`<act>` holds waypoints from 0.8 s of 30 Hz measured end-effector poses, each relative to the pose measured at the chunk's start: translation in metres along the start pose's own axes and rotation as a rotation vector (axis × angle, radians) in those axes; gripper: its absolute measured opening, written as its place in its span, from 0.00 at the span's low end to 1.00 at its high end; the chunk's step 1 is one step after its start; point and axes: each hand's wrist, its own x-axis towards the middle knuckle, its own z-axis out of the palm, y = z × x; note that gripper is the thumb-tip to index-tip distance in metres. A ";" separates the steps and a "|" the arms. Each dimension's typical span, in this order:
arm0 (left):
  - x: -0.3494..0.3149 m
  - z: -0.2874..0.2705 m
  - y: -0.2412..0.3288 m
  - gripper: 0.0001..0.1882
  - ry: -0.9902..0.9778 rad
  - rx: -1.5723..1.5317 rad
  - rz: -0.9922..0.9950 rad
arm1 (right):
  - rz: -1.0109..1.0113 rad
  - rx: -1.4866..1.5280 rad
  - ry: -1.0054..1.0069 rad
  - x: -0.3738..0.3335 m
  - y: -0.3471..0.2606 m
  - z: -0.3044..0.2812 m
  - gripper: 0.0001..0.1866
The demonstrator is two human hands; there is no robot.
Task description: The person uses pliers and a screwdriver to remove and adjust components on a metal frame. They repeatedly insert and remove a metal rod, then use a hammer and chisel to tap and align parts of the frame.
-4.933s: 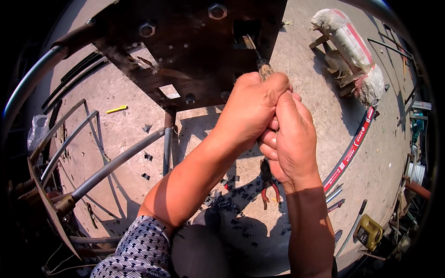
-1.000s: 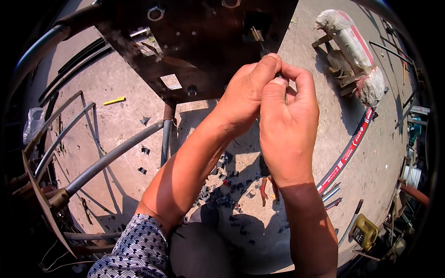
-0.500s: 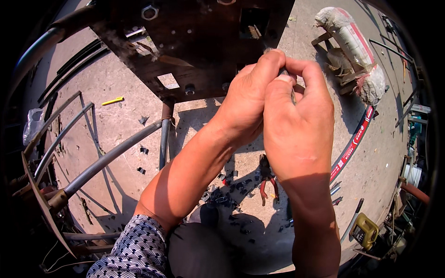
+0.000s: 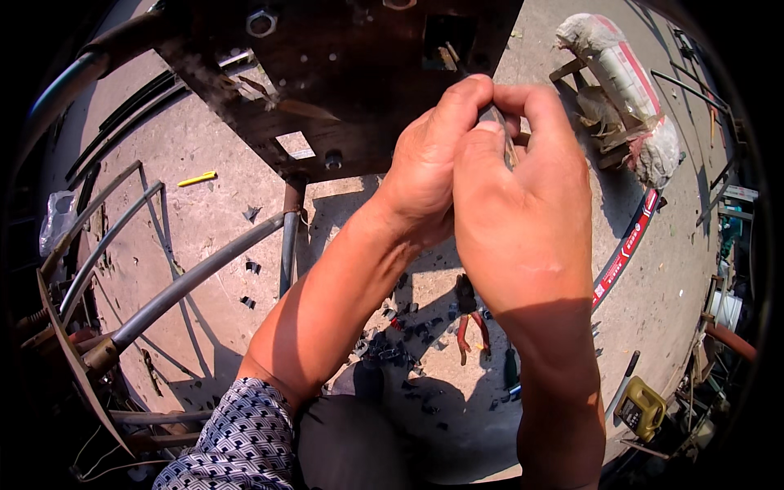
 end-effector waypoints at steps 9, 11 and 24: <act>0.010 -0.017 -0.011 0.23 -0.047 -0.179 -0.177 | 0.020 0.194 -0.016 -0.009 0.010 0.011 0.19; 0.013 -0.025 -0.016 0.23 -0.128 -0.186 -0.163 | 0.098 0.241 -0.044 -0.009 0.008 0.011 0.20; 0.005 -0.032 0.007 0.22 -0.187 0.064 -0.188 | 0.196 0.467 0.062 -0.009 0.037 0.037 0.19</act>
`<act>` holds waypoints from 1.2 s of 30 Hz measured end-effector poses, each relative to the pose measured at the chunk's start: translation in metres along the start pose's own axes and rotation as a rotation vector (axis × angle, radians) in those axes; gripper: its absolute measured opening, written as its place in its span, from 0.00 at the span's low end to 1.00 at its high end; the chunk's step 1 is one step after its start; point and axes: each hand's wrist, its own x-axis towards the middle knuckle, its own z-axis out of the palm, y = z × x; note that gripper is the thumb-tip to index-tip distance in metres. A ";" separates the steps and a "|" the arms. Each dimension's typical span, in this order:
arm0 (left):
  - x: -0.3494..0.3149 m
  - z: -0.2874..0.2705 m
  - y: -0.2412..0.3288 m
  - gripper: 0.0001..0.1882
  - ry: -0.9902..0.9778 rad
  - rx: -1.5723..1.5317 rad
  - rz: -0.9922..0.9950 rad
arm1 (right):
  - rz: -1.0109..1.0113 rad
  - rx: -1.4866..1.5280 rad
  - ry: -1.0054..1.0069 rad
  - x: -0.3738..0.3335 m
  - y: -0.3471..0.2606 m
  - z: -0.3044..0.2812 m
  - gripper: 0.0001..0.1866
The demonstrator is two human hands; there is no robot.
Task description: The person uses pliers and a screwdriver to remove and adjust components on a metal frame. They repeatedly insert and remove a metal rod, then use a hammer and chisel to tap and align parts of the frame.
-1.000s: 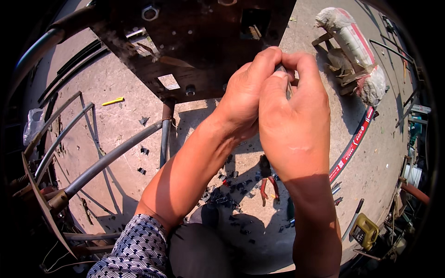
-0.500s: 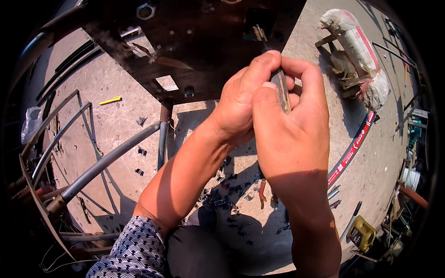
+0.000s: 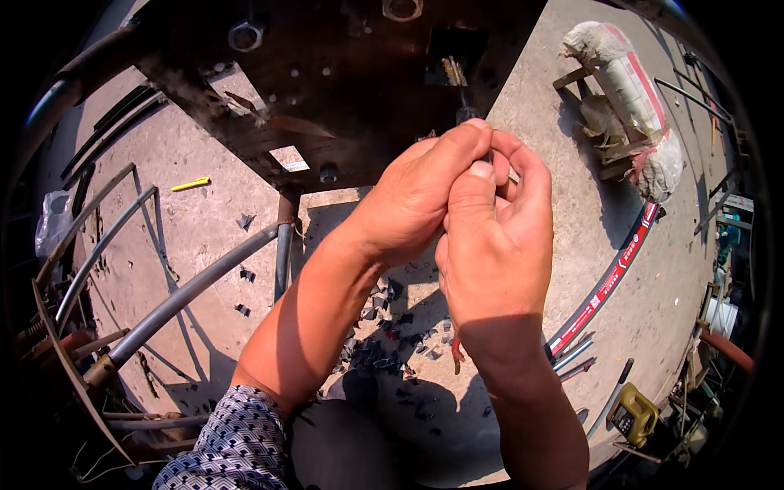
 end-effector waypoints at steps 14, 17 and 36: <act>0.005 0.017 0.002 0.18 0.092 -0.082 -0.006 | -0.190 -0.331 -0.050 0.006 0.007 -0.010 0.17; 0.006 0.014 0.001 0.18 0.050 -0.061 -0.002 | -0.208 -0.399 -0.060 0.003 0.005 -0.012 0.16; 0.020 0.002 -0.019 0.16 0.005 0.078 0.159 | -0.361 -0.431 -0.037 0.007 0.015 -0.024 0.17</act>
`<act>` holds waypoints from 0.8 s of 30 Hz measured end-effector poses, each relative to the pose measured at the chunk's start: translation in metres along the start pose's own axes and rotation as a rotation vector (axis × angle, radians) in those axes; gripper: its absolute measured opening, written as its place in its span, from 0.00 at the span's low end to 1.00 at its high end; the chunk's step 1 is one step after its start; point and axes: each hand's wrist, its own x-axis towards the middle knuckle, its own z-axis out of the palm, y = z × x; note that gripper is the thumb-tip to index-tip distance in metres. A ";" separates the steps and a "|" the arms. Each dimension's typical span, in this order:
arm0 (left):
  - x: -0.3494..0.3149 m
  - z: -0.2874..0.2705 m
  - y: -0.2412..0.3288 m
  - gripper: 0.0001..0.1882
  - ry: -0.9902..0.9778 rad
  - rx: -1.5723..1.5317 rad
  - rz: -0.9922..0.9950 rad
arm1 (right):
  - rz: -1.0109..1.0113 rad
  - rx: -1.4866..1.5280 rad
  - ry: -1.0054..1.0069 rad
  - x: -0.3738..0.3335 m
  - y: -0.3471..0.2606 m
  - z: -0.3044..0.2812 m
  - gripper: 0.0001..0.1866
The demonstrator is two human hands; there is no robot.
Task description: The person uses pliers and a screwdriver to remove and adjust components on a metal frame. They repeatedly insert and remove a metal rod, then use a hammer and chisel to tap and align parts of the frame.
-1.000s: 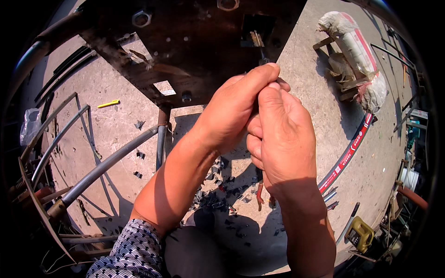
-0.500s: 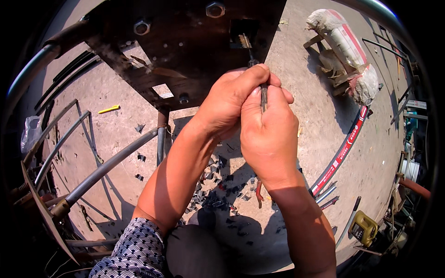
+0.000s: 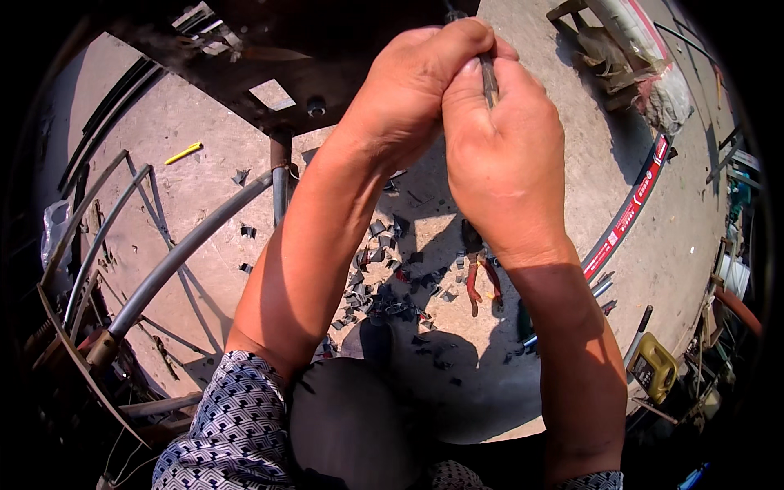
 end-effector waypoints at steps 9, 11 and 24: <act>-0.004 0.008 0.011 0.17 0.058 0.055 -0.036 | 0.003 -0.014 -0.048 0.002 0.002 -0.003 0.17; -0.004 0.012 0.010 0.18 0.032 0.031 -0.053 | -0.001 0.018 -0.037 0.001 0.001 -0.005 0.17; -0.003 -0.003 -0.002 0.25 -0.106 -0.045 -0.053 | -0.068 -0.147 0.006 -0.003 0.001 0.002 0.17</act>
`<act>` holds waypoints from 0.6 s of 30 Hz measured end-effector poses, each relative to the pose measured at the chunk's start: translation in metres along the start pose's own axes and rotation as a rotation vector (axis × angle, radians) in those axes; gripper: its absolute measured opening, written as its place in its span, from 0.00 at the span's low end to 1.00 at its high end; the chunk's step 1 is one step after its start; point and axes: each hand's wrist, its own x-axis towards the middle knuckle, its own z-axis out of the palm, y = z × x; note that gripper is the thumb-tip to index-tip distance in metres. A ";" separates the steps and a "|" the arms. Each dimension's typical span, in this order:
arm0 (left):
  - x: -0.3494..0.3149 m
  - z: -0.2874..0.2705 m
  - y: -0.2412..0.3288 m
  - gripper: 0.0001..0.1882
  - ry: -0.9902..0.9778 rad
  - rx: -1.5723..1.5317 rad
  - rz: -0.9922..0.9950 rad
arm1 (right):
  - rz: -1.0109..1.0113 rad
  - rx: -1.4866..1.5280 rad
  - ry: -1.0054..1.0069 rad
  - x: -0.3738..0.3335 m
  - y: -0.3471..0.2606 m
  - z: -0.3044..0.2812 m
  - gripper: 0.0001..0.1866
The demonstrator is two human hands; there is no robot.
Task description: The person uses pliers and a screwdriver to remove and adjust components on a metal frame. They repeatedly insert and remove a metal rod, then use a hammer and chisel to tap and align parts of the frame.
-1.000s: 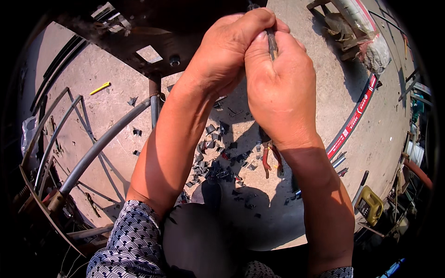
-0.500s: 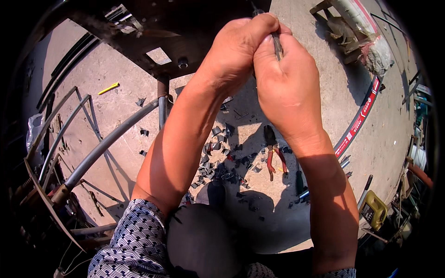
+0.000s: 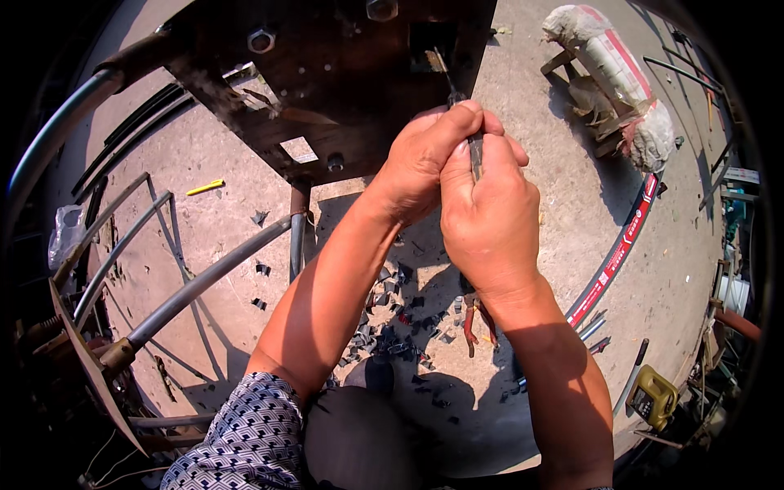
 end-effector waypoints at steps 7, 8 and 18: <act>0.002 0.001 -0.001 0.22 -0.031 -0.036 0.004 | 0.063 0.007 -0.016 -0.002 0.001 -0.002 0.15; 0.003 0.000 -0.001 0.22 -0.035 -0.029 0.000 | 0.056 0.037 -0.001 -0.002 0.003 -0.001 0.15; 0.000 -0.001 -0.002 0.19 -0.048 -0.174 -0.004 | 0.023 -0.125 -0.022 0.001 -0.009 -0.006 0.19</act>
